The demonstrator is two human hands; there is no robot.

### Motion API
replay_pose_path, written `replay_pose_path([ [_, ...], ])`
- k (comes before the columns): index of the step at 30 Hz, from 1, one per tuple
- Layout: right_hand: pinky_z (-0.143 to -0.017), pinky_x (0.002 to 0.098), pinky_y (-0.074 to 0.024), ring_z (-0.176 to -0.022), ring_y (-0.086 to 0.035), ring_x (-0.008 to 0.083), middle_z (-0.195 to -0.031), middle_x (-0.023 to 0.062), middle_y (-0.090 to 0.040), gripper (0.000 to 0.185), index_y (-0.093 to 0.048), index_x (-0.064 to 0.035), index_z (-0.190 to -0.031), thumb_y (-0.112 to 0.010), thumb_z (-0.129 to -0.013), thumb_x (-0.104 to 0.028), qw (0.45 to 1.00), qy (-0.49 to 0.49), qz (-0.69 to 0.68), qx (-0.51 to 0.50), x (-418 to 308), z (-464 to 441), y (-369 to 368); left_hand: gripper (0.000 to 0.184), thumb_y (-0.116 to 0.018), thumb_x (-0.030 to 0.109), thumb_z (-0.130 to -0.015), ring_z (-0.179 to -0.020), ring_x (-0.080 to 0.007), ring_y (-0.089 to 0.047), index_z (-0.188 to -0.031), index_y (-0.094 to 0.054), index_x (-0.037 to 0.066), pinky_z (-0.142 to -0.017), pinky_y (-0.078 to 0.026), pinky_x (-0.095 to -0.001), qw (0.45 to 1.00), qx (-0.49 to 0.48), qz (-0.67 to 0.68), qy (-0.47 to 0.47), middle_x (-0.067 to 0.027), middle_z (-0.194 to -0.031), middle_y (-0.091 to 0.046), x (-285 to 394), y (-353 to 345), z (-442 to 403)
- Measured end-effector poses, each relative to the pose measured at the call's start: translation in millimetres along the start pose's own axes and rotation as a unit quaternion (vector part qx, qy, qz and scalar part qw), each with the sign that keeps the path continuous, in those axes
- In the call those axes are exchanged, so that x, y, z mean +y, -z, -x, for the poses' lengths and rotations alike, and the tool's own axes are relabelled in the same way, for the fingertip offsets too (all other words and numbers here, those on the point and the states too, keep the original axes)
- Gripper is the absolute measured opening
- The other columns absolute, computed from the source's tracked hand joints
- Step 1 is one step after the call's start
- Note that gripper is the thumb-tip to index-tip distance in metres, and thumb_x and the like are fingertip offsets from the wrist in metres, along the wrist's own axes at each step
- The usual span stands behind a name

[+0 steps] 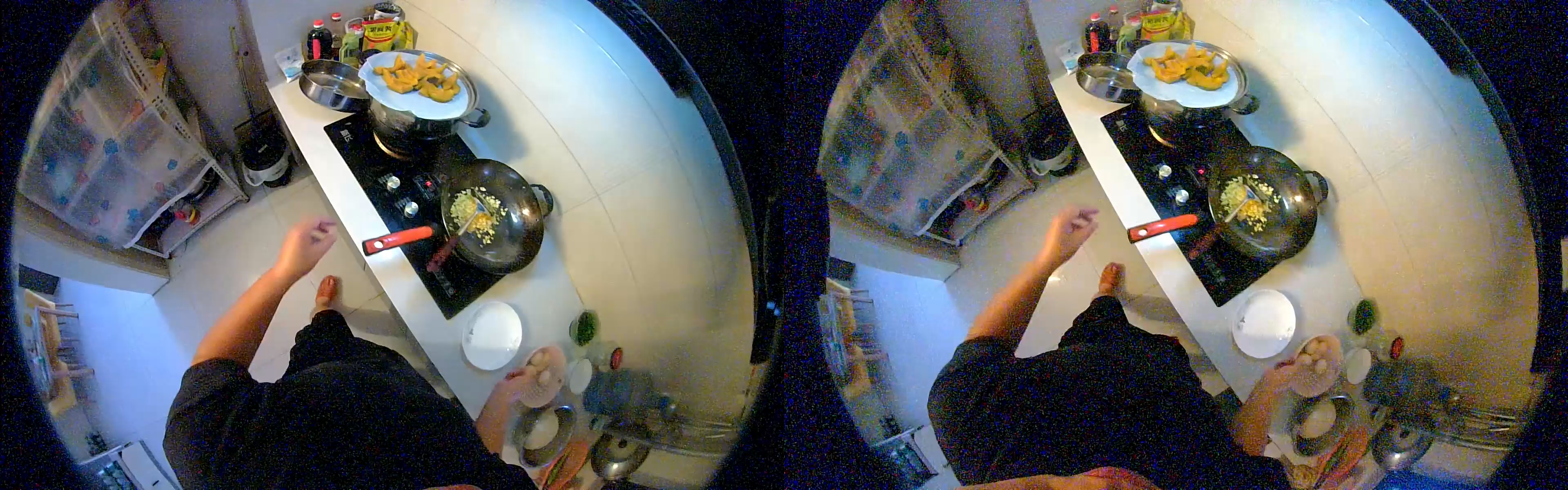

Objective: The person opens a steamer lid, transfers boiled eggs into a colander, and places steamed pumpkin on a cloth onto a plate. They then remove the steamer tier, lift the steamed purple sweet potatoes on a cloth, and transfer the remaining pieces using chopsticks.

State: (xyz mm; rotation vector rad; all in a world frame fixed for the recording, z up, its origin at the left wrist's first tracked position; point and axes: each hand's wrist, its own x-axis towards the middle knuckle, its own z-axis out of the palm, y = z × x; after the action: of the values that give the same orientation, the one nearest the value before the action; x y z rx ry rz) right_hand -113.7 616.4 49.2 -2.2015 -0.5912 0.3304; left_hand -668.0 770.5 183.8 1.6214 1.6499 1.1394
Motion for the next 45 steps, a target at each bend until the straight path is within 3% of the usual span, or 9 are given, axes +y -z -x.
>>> replay_pose_path([
  [4,-0.043,0.0214,-0.0331,-0.051,-0.041,0.0096,-0.066,0.0022,-0.047,0.026,-0.047,-0.0054,-0.103,-0.050,-0.081,-0.019,0.944,0.063,-0.325,-0.014,-151,25,-47,0.027,-0.066,0.012,-0.069,-0.079,-0.0235,-0.057,-0.093,-0.058,0.004,-0.067,-0.048,-0.0309,0.990,-0.015,-0.061,-0.123,-0.0113,-0.089,-0.057,16,27,-108],
  [6,-0.042,0.0187,-0.0325,-0.051,-0.041,0.0083,-0.067,0.0014,-0.047,0.015,-0.049,-0.0032,-0.096,-0.049,-0.081,-0.008,0.873,-0.004,-0.485,-0.047,-281,79,-69,0.030,-0.068,0.013,-0.065,-0.087,-0.0273,-0.054,-0.092,-0.059,0.005,-0.075,-0.046,-0.0341,0.967,-0.007,-0.113,-0.227,-0.0114,-0.094,-0.056,7,34,-167],
  [12,-0.042,0.0193,-0.0353,-0.049,-0.044,0.0066,-0.065,0.0018,-0.052,0.017,-0.055,-0.0037,-0.093,-0.055,-0.076,-0.003,0.917,0.162,-0.296,-0.214,-416,147,-188,0.045,-0.072,0.018,-0.057,-0.097,-0.0286,-0.048,-0.099,-0.058,0.009,-0.080,-0.040,-0.0377,0.904,-0.065,-0.186,-0.380,-0.0107,-0.106,-0.051,-12,35,-317],
  [16,-0.042,0.0190,-0.0372,-0.049,-0.047,0.0065,-0.069,0.0023,-0.056,0.016,-0.056,-0.0035,-0.094,-0.056,-0.077,-0.006,0.922,0.134,-0.223,-0.287,-473,164,-249,0.015,-0.064,0.019,-0.063,-0.082,-0.0268,-0.052,-0.069,-0.056,0.007,-0.068,-0.043,-0.0384,0.831,-0.188,-0.226,-0.472,-0.0077,-0.075,-0.053,-17,20,-375],
  [22,-0.043,0.0229,-0.0437,-0.049,-0.052,0.0115,-0.074,0.0105,-0.060,0.024,-0.053,-0.0013,-0.098,-0.049,-0.086,-0.022,0.911,0.028,-0.203,-0.357,-511,143,-307,0.012,-0.056,0.017,-0.073,-0.069,-0.0298,-0.055,-0.070,-0.056,0.005,-0.060,-0.045,-0.0405,0.905,-0.170,-0.087,-0.380,-0.0117,-0.072,-0.055,6,11,-416],
  [30,-0.053,0.0342,-0.0523,-0.058,-0.060,0.0256,-0.078,0.0213,-0.057,0.043,-0.040,0.0013,-0.111,-0.047,-0.086,-0.033,0.911,-0.027,-0.243,-0.331,-556,77,-352,0.014,-0.061,0.014,-0.070,-0.063,-0.0284,-0.056,-0.068,-0.055,0.002,-0.057,-0.044,-0.0369,0.954,-0.156,0.023,-0.256,-0.0131,-0.067,-0.056,3,6,-443],
  [33,-0.045,0.0331,-0.0527,-0.051,-0.059,0.0265,-0.078,0.0204,-0.055,0.042,-0.042,0.0057,-0.107,-0.049,-0.085,-0.029,0.921,-0.033,-0.250,-0.296,-575,68,-370,0.012,-0.062,0.012,-0.070,-0.059,-0.0271,-0.056,-0.068,-0.055,0.002,-0.055,-0.044,-0.0353,0.951,-0.170,0.072,-0.250,-0.0130,-0.065,-0.055,-6,4,-455],
  [37,-0.044,0.0320,-0.0531,-0.052,-0.060,0.0272,-0.074,0.0197,-0.057,0.039,-0.049,0.0100,-0.094,-0.055,-0.081,-0.027,0.959,-0.011,-0.155,-0.236,-583,38,-400,0.010,-0.063,0.012,-0.071,-0.059,-0.0202,-0.055,-0.070,-0.057,0.004,-0.054,-0.043,-0.0317,0.932,-0.225,0.077,-0.273,-0.0096,-0.064,-0.055,-13,14,-459],
  [45,-0.048,0.0301,-0.0500,-0.049,-0.061,0.0207,-0.051,0.0138,-0.059,0.034,-0.057,0.0052,-0.065,-0.065,-0.070,-0.028,0.965,0.132,0.209,-0.093,-592,17,-424,0.009,-0.059,0.015,-0.072,-0.071,-0.0277,-0.055,-0.072,-0.056,0.006,-0.062,-0.044,-0.0378,0.831,-0.332,0.041,-0.445,-0.0100,-0.072,-0.055,-26,20,-458],
])
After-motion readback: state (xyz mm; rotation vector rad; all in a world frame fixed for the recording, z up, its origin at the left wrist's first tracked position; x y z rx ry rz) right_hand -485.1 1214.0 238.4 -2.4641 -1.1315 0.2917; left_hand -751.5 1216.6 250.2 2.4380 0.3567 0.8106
